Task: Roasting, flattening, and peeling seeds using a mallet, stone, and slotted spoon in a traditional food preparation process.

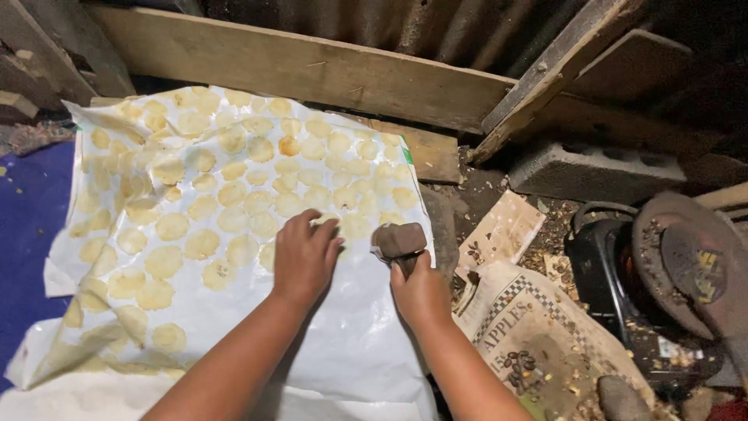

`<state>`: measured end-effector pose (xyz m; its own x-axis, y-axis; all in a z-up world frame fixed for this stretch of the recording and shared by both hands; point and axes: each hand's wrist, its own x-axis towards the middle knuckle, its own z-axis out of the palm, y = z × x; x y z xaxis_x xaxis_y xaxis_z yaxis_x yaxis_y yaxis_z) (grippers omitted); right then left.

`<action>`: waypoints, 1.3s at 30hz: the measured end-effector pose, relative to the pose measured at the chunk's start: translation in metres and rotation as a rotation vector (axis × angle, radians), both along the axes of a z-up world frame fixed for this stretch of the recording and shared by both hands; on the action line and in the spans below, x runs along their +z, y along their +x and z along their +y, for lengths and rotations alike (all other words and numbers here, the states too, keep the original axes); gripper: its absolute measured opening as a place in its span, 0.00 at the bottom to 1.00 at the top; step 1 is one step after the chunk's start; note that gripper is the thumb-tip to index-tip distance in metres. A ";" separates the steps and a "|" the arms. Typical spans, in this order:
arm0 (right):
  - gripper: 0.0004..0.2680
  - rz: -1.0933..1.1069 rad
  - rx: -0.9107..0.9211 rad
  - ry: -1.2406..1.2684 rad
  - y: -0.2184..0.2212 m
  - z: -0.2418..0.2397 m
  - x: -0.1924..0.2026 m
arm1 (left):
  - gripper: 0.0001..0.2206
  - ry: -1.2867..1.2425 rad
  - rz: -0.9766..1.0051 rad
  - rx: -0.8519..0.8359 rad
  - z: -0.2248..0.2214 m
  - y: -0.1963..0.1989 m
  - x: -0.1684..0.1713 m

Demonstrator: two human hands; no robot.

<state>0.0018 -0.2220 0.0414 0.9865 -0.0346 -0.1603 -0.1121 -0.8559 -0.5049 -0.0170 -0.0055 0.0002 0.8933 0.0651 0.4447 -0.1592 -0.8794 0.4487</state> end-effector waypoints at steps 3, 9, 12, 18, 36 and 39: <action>0.27 0.145 0.122 -0.075 0.009 -0.002 -0.012 | 0.08 0.033 0.038 0.110 0.035 -0.019 -0.004; 0.23 0.230 0.081 0.037 0.024 -0.013 0.022 | 0.06 0.089 0.126 0.034 0.035 -0.018 0.009; 0.17 0.140 -0.038 0.137 0.012 -0.007 0.094 | 0.07 0.090 0.131 -0.107 -0.005 0.001 -0.001; 0.05 -0.410 0.097 0.533 -0.005 -0.025 0.157 | 0.12 -0.074 0.220 -0.250 -0.066 0.042 -0.039; 0.24 0.222 0.064 0.059 0.018 -0.004 0.032 | 0.08 0.169 0.050 0.077 0.037 -0.018 -0.026; 0.14 0.120 0.029 0.176 0.004 0.004 0.108 | 0.08 0.149 0.017 -0.050 -0.005 -0.001 -0.034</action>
